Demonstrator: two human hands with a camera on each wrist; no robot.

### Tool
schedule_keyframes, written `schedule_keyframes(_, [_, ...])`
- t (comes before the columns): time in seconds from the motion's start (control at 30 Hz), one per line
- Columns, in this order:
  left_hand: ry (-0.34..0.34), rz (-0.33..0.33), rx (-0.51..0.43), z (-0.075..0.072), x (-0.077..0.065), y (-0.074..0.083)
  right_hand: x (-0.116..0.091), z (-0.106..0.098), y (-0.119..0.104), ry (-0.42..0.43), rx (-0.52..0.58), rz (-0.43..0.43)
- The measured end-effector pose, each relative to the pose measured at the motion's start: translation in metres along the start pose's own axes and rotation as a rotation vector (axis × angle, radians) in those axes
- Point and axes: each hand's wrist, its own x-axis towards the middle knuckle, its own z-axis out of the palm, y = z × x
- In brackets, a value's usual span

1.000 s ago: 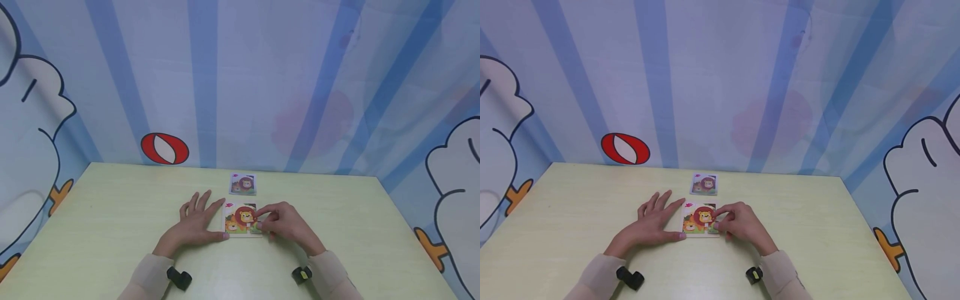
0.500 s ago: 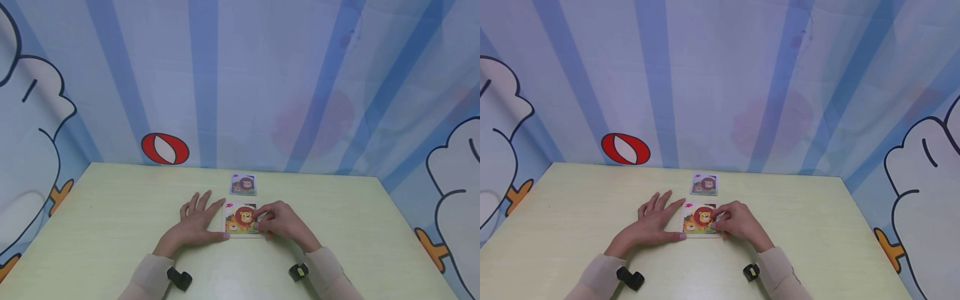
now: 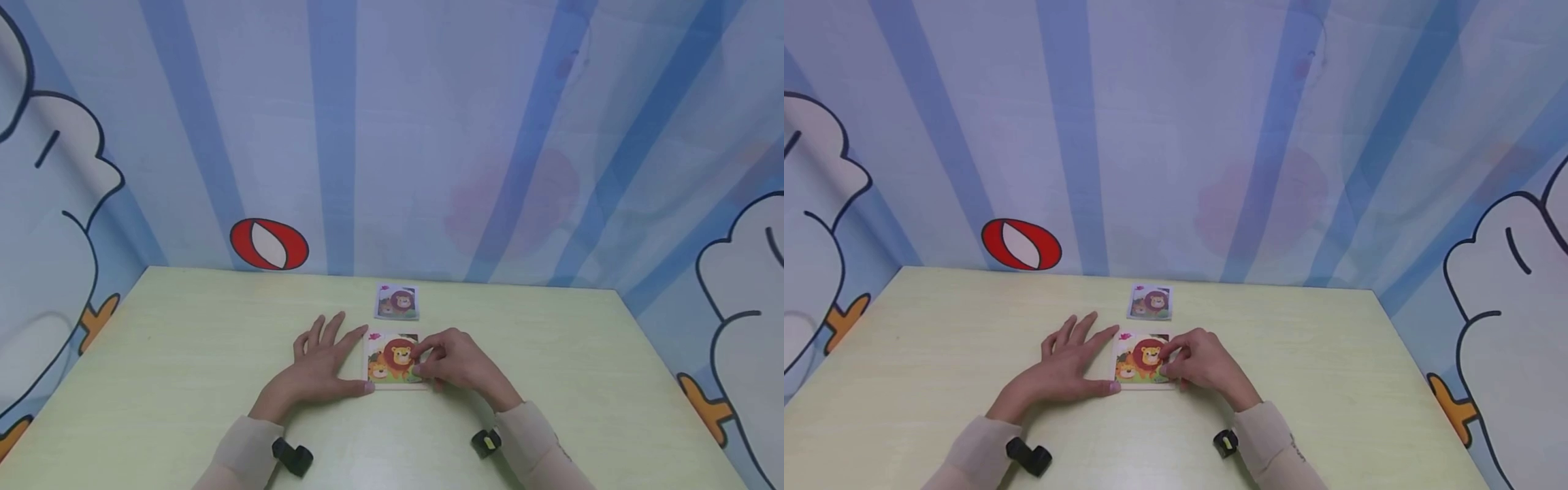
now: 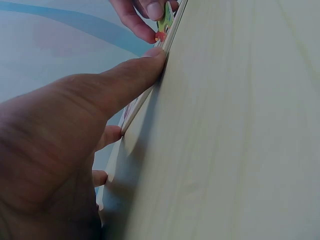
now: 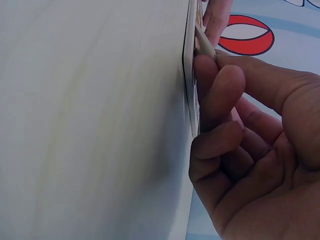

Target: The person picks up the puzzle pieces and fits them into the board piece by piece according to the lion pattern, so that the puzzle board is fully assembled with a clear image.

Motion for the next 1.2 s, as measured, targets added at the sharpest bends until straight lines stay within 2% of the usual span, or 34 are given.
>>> schedule_keyframes(0.4, [-0.006,-0.008,-0.002,-0.0003,-0.0014,0.0008,0.0032,0.0024,-0.0056,0.023,-0.044,0.069])
schedule_keyframes(0.77, [0.000,-0.006,-0.005,0.0001,-0.0010,0.0011,0.0028,0.0034,-0.0052,0.027,-0.062,0.063])
schedule_keyframes(1.03, [0.006,-0.006,0.006,0.0021,0.0011,-0.0029,0.0032,0.0063,-0.0062,0.053,-0.143,0.029])
schedule_keyframes(1.2, [0.008,0.001,0.005,0.0017,0.0013,-0.0021,0.0051,0.0064,-0.0059,0.047,-0.128,0.046])
